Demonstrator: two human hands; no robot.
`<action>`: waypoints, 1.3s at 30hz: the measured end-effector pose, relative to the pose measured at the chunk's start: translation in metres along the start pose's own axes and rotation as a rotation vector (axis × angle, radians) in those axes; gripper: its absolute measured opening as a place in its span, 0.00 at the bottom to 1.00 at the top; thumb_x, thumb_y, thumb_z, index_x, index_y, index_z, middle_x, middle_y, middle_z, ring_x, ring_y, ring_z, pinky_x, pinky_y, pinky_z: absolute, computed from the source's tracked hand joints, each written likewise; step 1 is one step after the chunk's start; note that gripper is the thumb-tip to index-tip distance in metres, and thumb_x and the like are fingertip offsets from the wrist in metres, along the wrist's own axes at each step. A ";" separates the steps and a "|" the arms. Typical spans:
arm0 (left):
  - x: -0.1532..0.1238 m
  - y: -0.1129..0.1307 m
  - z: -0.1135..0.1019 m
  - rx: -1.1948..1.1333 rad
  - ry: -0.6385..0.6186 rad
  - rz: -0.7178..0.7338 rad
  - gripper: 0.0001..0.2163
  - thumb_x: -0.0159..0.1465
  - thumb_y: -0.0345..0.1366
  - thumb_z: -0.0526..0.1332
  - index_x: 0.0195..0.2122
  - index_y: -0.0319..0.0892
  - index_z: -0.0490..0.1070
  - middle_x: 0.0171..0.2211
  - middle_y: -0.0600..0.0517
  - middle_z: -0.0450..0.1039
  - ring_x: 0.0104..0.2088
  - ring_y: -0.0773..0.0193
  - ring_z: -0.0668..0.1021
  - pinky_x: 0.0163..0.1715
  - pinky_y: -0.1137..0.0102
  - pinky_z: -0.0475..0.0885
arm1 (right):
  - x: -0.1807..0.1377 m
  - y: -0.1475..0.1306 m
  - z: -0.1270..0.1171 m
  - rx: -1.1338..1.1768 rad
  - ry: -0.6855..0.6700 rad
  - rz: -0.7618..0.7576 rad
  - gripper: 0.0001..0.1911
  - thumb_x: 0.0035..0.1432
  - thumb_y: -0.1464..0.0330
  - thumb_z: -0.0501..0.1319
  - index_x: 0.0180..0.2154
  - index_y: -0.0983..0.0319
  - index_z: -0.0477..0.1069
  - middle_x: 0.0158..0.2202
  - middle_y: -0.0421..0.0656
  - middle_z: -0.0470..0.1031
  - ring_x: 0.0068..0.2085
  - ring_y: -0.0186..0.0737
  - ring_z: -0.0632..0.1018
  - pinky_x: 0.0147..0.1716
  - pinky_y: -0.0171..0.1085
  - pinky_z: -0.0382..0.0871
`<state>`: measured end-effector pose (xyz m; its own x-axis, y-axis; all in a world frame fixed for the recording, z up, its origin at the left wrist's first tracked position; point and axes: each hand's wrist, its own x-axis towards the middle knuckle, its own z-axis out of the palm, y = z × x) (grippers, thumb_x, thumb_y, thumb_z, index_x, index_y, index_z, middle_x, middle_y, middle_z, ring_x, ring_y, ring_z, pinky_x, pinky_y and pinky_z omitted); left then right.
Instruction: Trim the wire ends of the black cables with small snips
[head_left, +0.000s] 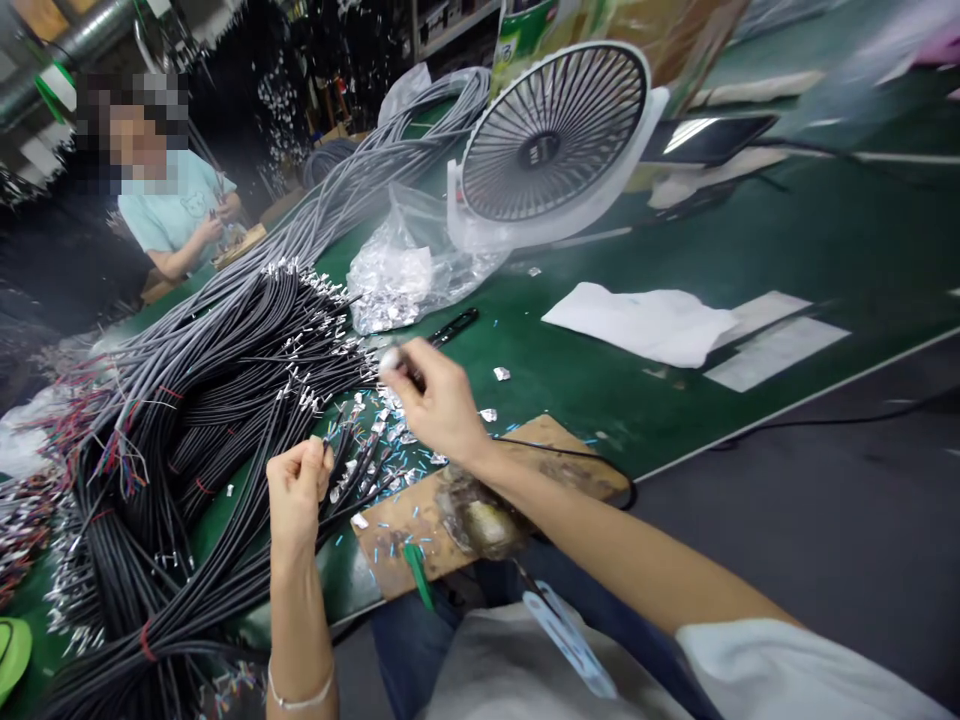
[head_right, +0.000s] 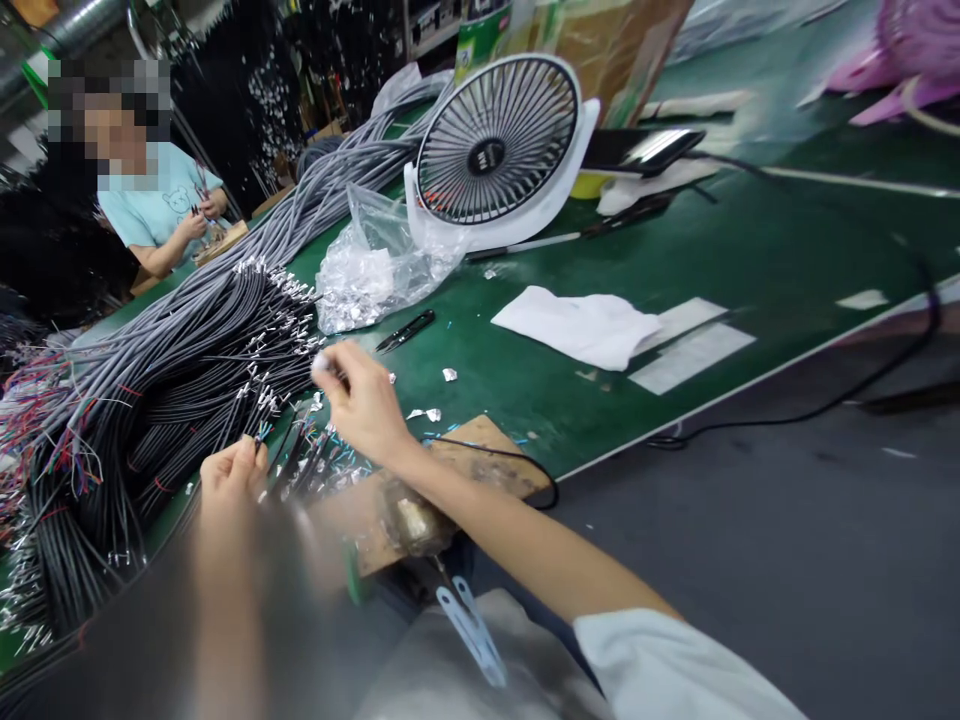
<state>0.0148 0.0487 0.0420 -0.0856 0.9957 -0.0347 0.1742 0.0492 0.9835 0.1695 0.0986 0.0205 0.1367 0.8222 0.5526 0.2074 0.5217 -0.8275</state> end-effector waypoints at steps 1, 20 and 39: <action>0.000 -0.001 0.000 -0.005 0.016 0.002 0.24 0.56 0.54 0.60 0.16 0.41 0.54 0.15 0.60 0.44 0.16 0.75 0.48 0.16 0.74 0.42 | 0.001 -0.001 0.001 0.046 -0.085 0.003 0.09 0.60 0.70 0.53 0.27 0.60 0.60 0.25 0.38 0.63 0.28 0.34 0.65 0.30 0.34 0.60; 0.005 -0.006 0.005 0.056 0.170 0.144 0.19 0.52 0.52 0.63 0.21 0.38 0.69 0.16 0.58 0.61 0.17 0.74 0.61 0.16 0.78 0.55 | -0.005 -0.006 0.011 0.512 -0.436 0.506 0.17 0.41 0.57 0.67 0.24 0.64 0.69 0.16 0.33 0.59 0.20 0.27 0.58 0.20 0.32 0.51; 0.003 -0.008 0.000 0.133 0.078 0.107 0.22 0.61 0.49 0.56 0.16 0.40 0.56 0.15 0.60 0.46 0.17 0.74 0.50 0.16 0.75 0.46 | -0.001 0.004 0.000 -0.210 0.003 -0.168 0.08 0.51 0.79 0.55 0.26 0.62 0.67 0.25 0.40 0.67 0.27 0.34 0.67 0.27 0.33 0.59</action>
<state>0.0135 0.0514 0.0338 -0.1344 0.9871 0.0874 0.3141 -0.0412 0.9485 0.1703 0.1001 0.0162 0.0861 0.7272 0.6810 0.4239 0.5918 -0.6856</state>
